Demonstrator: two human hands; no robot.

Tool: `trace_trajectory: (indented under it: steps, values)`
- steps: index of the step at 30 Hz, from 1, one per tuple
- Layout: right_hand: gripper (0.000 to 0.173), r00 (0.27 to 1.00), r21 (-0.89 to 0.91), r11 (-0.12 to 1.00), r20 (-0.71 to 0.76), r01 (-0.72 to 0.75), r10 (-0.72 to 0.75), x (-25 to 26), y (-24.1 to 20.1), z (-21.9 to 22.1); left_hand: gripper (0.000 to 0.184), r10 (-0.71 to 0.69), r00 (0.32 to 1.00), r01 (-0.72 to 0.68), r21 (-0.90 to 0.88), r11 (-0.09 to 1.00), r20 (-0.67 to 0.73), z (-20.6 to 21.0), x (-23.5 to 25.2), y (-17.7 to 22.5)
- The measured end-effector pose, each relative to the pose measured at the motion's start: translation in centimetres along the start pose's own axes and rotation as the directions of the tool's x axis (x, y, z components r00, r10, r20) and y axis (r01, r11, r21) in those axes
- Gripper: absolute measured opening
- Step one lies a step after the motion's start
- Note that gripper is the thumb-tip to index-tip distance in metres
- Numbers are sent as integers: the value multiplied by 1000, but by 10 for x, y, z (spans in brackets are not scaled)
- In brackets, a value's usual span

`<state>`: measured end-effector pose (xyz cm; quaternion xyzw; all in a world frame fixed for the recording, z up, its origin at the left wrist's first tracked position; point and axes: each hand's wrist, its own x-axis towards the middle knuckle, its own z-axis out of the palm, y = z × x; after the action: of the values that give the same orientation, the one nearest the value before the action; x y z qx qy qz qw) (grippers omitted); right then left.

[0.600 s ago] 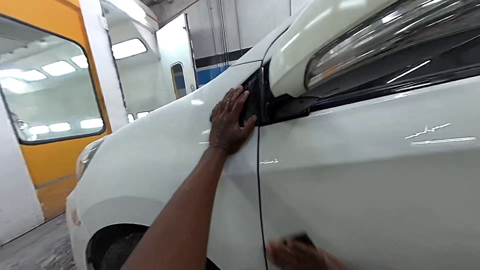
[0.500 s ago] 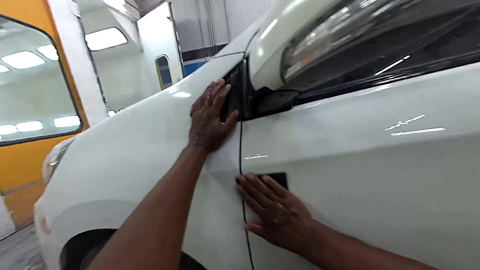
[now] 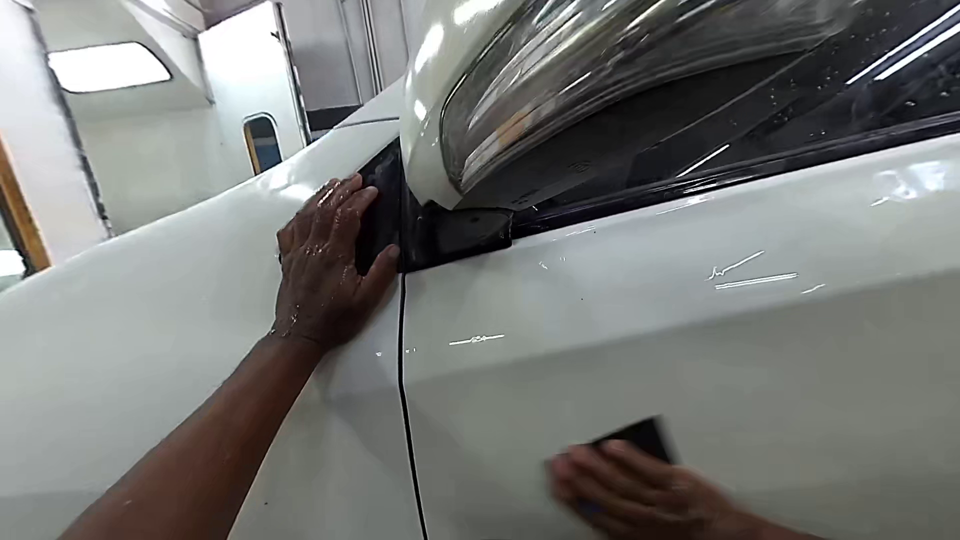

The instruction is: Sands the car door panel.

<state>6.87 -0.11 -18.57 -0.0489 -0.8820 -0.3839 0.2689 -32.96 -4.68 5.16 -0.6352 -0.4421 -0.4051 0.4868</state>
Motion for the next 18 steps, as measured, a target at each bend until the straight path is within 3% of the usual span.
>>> trace_trajectory:
  steps: [2, 4, 6, 9, 11, 13, 16, 18]
  values:
    - [72, 998, 98, 995, -51, 25, -20, 75, -37, 31, 67, 5, 1000, -5, -7, 1000, 5, -3, -3, -3]
    - [80, 996, 182, 981, -66, 72, -61, 90, -35, 32, 66, -3, 1000, 4, -9, 1000, 13, -3, -5, -3]
    - [72, 996, 111, 990, -31, 85, -82, 41, 10, -1, 66, 0, 1000, 0, -15, 1000, 19, -2, -4, 1]
    - [61, 980, -70, 979, 72, 189, -184, -78, 111, -66, 65, -12, 1000, 12, 1, 1000, -2, -1, -4, 3]
    - [60, 954, -47, 963, 153, 267, -257, -89, 133, -85, 66, -12, 1000, 12, 32, 999, -16, 0, -2, 4]
    - [61, 956, 62, 964, 129, 258, -264, -28, 96, -65, 67, -10, 1000, 10, 30, 1000, -5, 1, -2, 7]
    - [75, 966, 126, 959, 5, 254, -257, 107, 15, -1, 66, 8, 1000, -8, 13, 1000, -12, 0, -3, 1]
    - [86, 962, 173, 947, -49, 271, -267, 151, -6, 16, 65, 6, 1000, -6, 0, 1000, -13, -3, -7, -3]
